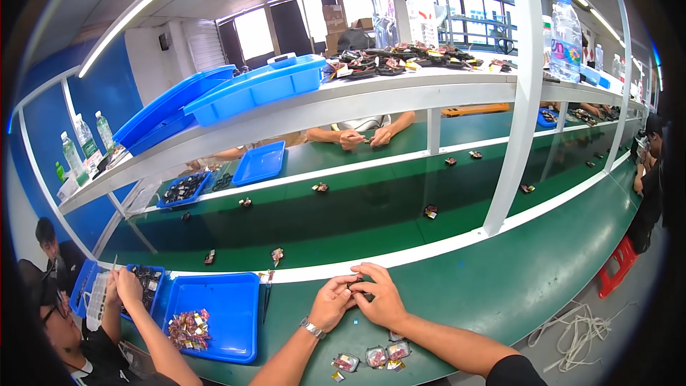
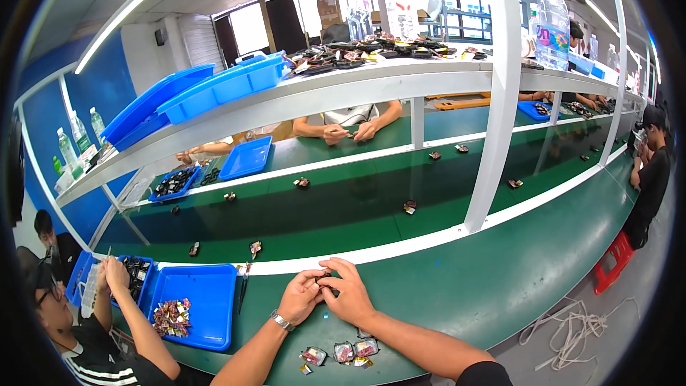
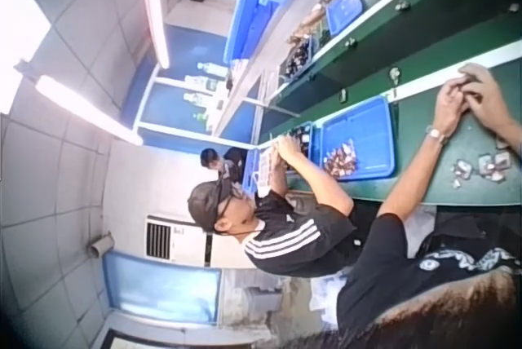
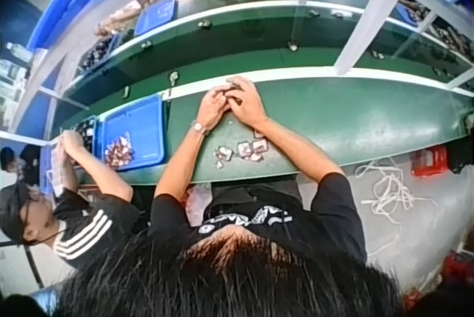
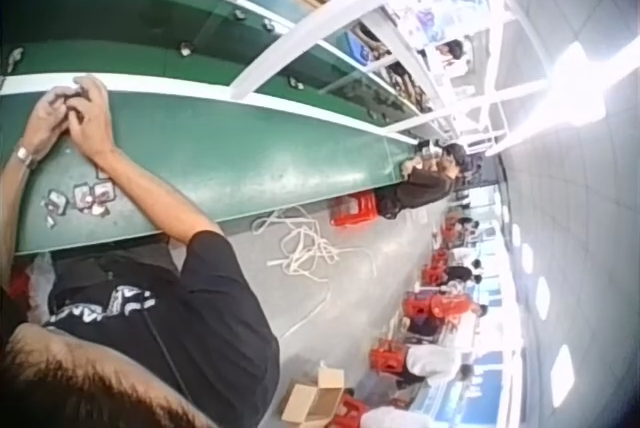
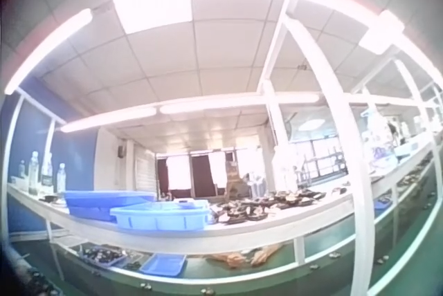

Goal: The person is assembling small electronic components on a workbench in an electronics manufacturing environment.

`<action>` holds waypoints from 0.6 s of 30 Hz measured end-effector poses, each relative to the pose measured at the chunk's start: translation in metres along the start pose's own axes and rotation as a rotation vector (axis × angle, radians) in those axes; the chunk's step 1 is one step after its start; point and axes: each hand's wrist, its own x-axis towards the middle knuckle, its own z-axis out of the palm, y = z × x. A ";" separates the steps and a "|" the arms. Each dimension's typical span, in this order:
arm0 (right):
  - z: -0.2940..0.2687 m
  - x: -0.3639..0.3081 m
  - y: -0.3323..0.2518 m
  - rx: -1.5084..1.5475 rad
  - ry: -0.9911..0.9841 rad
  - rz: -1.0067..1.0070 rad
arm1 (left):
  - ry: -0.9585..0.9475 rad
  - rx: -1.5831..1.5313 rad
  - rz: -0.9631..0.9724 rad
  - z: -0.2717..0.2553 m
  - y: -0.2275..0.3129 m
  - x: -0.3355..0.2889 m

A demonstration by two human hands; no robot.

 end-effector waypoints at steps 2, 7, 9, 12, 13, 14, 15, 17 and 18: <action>-0.002 0.002 -0.001 -0.010 -0.012 -0.029 | 0.015 0.023 0.014 -0.001 -0.002 -0.001; -0.008 0.006 -0.002 -0.075 -0.040 -0.039 | 0.060 0.026 0.003 0.007 0.003 0.001; -0.006 0.008 -0.007 -0.025 -0.030 -0.002 | 0.066 0.029 -0.013 0.003 0.003 0.001; -0.006 0.008 -0.001 -0.042 -0.029 -0.032 | 0.067 0.022 -0.036 0.003 0.003 0.001; -0.006 0.007 0.001 -0.107 -0.036 -0.099 | 0.062 0.014 -0.042 0.004 0.004 0.001; -0.007 0.006 0.002 -0.108 -0.037 -0.099 | 0.062 0.013 -0.042 0.004 0.004 0.001; -0.006 0.006 0.002 -0.139 -0.048 -0.115 | 0.063 0.007 -0.045 0.003 0.003 0.001; -0.006 0.007 -0.002 -0.168 -0.059 -0.132 | 0.065 0.001 -0.047 0.002 0.004 0.001; -0.007 0.008 -0.005 -0.170 -0.061 -0.122 | 0.066 -0.004 -0.045 0.002 0.004 0.001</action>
